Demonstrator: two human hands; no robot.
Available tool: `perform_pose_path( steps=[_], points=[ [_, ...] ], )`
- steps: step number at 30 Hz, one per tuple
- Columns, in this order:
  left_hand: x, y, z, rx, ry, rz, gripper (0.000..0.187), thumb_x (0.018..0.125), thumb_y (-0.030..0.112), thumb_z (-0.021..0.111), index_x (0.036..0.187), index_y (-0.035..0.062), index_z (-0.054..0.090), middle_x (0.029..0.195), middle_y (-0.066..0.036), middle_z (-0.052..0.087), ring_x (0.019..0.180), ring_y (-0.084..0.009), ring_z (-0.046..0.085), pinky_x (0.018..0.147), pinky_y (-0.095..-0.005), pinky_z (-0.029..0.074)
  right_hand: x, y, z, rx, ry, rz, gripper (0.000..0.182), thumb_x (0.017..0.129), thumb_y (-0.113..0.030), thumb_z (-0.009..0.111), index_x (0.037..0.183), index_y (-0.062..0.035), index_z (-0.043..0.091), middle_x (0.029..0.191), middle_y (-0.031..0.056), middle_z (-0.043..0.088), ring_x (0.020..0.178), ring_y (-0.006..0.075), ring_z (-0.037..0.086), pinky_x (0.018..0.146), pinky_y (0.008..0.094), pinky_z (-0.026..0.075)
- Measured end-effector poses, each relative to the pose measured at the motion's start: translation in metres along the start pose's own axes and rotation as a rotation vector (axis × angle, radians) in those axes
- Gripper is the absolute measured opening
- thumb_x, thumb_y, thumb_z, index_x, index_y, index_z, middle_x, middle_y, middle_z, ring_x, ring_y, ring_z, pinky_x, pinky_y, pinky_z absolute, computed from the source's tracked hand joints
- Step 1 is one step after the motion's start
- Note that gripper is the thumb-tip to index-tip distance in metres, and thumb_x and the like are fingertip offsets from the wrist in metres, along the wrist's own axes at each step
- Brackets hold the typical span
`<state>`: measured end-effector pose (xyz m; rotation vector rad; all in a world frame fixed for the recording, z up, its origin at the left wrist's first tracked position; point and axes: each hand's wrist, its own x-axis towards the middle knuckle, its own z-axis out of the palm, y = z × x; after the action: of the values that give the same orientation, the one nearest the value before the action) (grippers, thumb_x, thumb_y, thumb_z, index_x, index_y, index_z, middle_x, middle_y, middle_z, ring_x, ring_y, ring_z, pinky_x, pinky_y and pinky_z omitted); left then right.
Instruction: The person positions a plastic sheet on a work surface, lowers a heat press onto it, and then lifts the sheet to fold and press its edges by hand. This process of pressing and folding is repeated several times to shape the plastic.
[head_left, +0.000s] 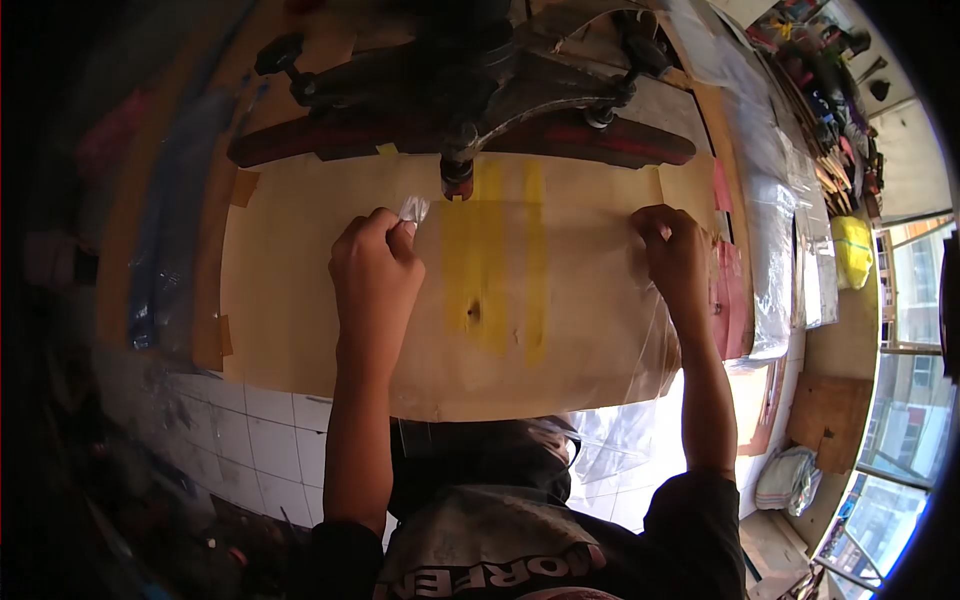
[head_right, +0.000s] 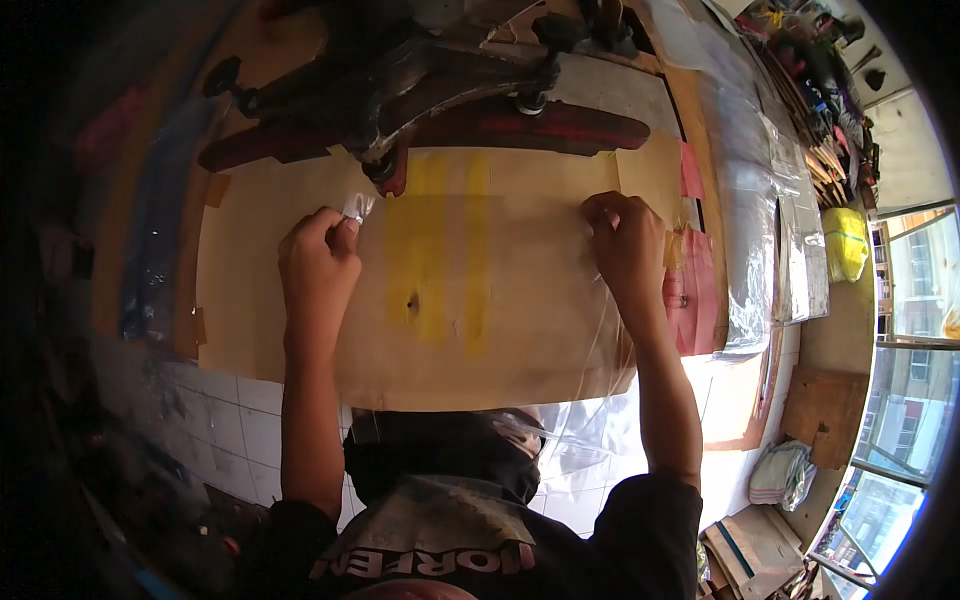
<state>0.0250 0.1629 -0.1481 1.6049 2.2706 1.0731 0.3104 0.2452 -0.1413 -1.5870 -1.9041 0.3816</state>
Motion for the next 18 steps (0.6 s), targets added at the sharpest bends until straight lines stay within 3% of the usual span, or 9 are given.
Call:
perform_pose_path(
  steps=[3,5,7,10,14,16,18],
  points=[
    [0.001,0.005,0.000,-0.002,0.004,-0.021,0.011,0.082,0.004,0.063,0.074,-0.0008,0.057,0.067,-0.015,0.060,0.060,-0.0314,0.058,0.058,-0.0398,0.046,-0.002,0.006,0.001,-0.029,0.004,-0.035,0.011,0.077,-0.007,0.061,0.086,-0.0026,0.067,0.067,0.0143,0.061,0.064,0.0280,0.061,0.061,0.0377,0.046],
    [0.001,0.006,0.000,-0.039,-0.022,-0.079,0.012,0.081,0.003,0.063,0.072,-0.0012,0.056,0.066,-0.014,0.059,0.059,-0.0290,0.059,0.057,-0.0377,0.046,-0.004,-0.007,0.000,-0.073,-0.007,0.128,0.011,0.080,-0.009,0.062,0.089,-0.0035,0.061,0.067,0.0149,0.060,0.062,0.0297,0.060,0.058,0.0391,0.045],
    [0.002,0.004,0.001,-0.047,-0.040,-0.066,0.010,0.081,0.001,0.063,0.080,-0.0003,0.053,0.063,-0.012,0.058,0.058,-0.0269,0.059,0.057,-0.0377,0.045,-0.004,-0.006,0.000,-0.081,0.009,0.120,0.012,0.081,-0.011,0.064,0.089,-0.0039,0.058,0.067,0.0150,0.060,0.062,0.0305,0.060,0.057,0.0398,0.045],
    [0.004,0.006,-0.002,-0.012,-0.074,-0.123,0.023,0.081,-0.001,0.062,0.095,0.0042,0.043,0.058,-0.009,0.053,0.056,-0.0250,0.057,0.056,-0.0381,0.044,-0.004,-0.005,0.001,-0.070,0.028,0.103,0.014,0.081,-0.011,0.065,0.087,-0.0040,0.054,0.070,0.0152,0.060,0.063,0.0321,0.060,0.056,0.0410,0.045],
    [0.004,0.009,-0.002,-0.014,-0.089,-0.109,0.020,0.081,-0.001,0.062,0.092,0.0038,0.046,0.059,-0.010,0.053,0.054,-0.0244,0.055,0.056,-0.0377,0.043,-0.003,0.006,0.004,-0.061,0.080,-0.026,0.012,0.081,-0.007,0.065,0.086,-0.0041,0.054,0.073,0.0156,0.060,0.064,0.0329,0.061,0.056,0.0407,0.044],
    [0.004,0.006,0.000,-0.031,-0.060,-0.073,0.013,0.082,0.004,0.063,0.089,0.0037,0.052,0.056,-0.006,0.045,0.051,-0.0189,0.049,0.054,-0.0350,0.040,-0.004,0.003,0.004,-0.080,0.085,-0.023,0.009,0.080,-0.005,0.064,0.086,-0.0042,0.057,0.073,0.0154,0.059,0.064,0.0326,0.061,0.056,0.0401,0.045],
    [0.005,0.004,0.000,-0.031,-0.056,-0.051,0.010,0.082,0.004,0.062,0.087,0.0026,0.054,0.057,-0.007,0.048,0.052,-0.0184,0.049,0.054,-0.0346,0.041,-0.005,0.001,0.004,-0.096,0.091,-0.022,0.007,0.080,-0.004,0.064,0.085,-0.0044,0.059,0.073,0.0152,0.059,0.063,0.0323,0.061,0.056,0.0396,0.045]
  ],
)
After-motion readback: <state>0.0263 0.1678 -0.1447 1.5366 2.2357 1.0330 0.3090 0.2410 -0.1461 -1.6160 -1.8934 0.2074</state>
